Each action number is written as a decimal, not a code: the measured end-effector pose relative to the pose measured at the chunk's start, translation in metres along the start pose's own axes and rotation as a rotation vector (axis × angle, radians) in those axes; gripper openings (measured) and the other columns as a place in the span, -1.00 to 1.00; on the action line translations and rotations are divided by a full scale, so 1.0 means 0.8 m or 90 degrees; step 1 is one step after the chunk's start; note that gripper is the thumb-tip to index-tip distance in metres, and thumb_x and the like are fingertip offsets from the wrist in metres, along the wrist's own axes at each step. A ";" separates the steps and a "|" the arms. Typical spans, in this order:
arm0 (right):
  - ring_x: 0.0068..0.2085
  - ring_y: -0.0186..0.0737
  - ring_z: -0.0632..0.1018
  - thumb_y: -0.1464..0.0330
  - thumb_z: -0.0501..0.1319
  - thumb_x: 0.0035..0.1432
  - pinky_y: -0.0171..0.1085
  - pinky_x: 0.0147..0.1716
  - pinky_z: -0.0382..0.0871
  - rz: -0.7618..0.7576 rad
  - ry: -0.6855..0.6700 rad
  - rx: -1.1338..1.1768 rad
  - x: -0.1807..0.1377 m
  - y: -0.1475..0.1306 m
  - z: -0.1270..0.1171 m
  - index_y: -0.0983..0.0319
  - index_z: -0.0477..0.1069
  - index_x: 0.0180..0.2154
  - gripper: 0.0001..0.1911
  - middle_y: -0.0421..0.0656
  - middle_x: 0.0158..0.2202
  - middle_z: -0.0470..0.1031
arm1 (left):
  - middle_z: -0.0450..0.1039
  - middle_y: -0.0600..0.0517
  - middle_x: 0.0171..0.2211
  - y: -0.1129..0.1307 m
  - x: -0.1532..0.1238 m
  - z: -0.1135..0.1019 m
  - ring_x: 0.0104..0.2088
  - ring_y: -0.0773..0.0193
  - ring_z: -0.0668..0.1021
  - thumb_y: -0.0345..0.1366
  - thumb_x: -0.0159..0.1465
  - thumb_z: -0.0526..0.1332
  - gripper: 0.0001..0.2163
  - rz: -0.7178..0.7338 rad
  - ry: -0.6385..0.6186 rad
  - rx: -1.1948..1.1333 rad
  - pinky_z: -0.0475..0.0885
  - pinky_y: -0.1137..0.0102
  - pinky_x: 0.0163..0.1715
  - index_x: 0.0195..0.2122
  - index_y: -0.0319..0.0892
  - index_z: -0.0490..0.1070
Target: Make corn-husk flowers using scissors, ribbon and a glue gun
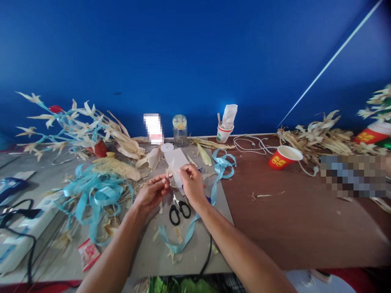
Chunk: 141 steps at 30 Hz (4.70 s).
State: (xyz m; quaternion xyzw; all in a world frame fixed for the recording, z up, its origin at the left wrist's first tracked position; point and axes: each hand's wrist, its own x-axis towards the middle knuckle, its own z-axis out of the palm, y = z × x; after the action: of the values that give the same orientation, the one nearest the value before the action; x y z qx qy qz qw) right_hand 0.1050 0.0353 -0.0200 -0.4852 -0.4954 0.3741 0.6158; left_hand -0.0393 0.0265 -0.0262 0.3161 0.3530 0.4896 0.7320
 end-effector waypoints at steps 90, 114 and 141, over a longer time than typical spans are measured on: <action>-0.64 -0.53 0.20 0.29 0.17 -0.07 -0.41 -0.67 0.01 0.181 0.030 0.176 0.022 -0.024 -0.019 0.28 0.43 -0.36 -0.78 -0.23 -0.42 0.39 | 0.36 0.11 -0.63 -0.009 0.006 -0.016 -0.63 0.46 0.33 -0.26 -0.02 0.32 -0.81 0.205 0.182 0.191 0.15 0.54 -0.63 -0.38 -0.22 0.47; -0.18 -0.10 0.48 0.28 0.19 0.05 -0.22 -0.20 0.32 0.038 -0.273 -0.687 -0.021 -0.010 -0.092 0.28 0.39 -0.16 -0.70 0.02 -0.13 0.34 | 0.35 0.12 -0.63 -0.010 0.007 -0.013 -0.65 0.49 0.30 -0.24 -0.04 0.34 -0.75 0.228 0.240 0.130 0.15 0.56 -0.65 -0.37 -0.24 0.41; -0.58 -0.40 0.31 0.22 0.28 -0.04 -0.35 -0.56 0.21 0.175 -0.253 0.158 -0.024 -0.021 -0.063 0.22 0.39 -0.25 -0.70 -0.27 -0.56 0.34 | 0.36 0.13 -0.59 -0.014 0.007 -0.012 -0.61 0.48 0.36 -0.29 -0.07 0.35 -0.76 0.202 0.239 0.072 0.18 0.57 -0.62 -0.37 -0.24 0.42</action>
State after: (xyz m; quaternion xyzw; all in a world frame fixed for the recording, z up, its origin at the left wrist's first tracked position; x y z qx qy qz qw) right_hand 0.1493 0.0013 -0.0103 -0.3860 -0.4865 0.5996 0.5048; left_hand -0.0404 0.0295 -0.0418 0.3119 0.4556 0.6276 0.5490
